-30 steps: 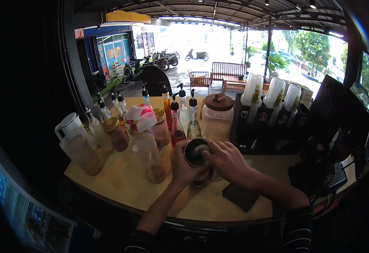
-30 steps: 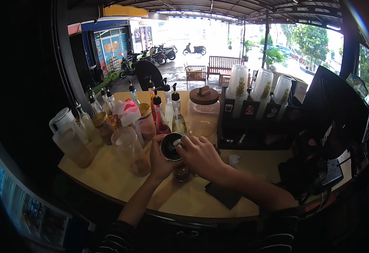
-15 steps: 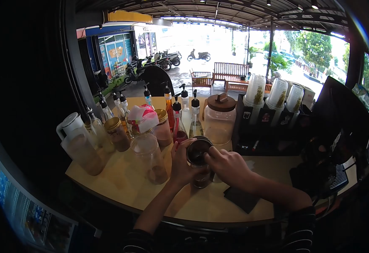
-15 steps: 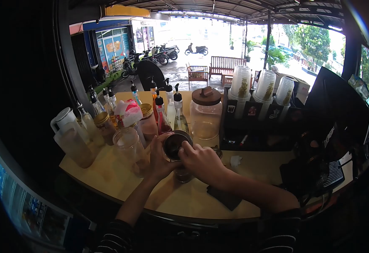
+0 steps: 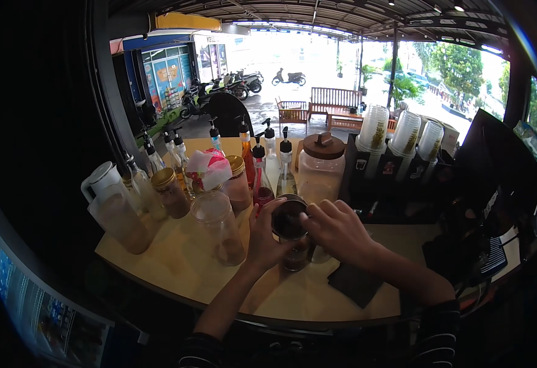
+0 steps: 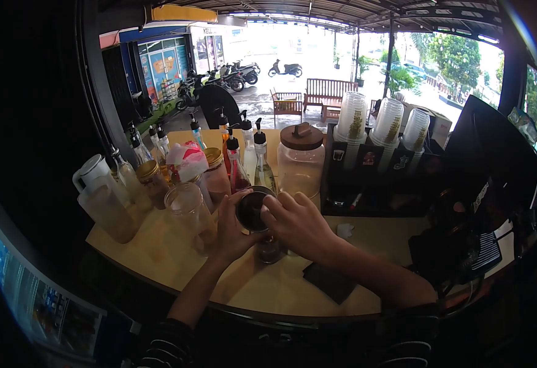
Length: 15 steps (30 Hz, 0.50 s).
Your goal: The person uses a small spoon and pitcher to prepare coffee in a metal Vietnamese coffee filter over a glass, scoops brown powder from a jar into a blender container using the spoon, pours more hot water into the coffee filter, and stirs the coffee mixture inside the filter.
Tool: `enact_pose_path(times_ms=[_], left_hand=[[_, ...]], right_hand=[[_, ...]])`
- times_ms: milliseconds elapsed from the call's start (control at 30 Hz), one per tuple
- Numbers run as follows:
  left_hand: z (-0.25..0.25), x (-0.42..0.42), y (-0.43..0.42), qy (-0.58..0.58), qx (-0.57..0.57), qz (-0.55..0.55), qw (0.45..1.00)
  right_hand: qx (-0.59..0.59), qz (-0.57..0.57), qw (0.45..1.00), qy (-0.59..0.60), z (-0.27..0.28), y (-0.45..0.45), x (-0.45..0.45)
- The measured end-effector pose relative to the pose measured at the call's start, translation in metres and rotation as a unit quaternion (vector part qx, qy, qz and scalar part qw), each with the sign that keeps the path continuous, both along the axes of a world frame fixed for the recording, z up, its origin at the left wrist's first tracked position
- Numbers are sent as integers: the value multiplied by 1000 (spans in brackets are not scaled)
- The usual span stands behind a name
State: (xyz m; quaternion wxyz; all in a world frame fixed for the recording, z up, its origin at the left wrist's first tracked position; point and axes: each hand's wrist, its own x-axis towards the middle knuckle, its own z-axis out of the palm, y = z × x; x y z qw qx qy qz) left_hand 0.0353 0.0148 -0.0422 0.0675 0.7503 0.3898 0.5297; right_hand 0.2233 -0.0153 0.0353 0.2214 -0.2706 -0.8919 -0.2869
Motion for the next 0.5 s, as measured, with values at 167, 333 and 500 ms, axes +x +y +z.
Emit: enact_pose_path(times_ms=[167, 333, 500], left_hand=[[1, 3, -3, -42, -6, -29, 999], [-7, 4, 5, -115, -31, -87, 989], [-8, 4, 5, -116, -39, -86, 989]], right_hand=[[-2, 26, 999, -26, -5, 1, -1], [-8, 16, 1000, 21, -4, 6, -2], [-1, 1, 999, 46, -2, 9, -3]])
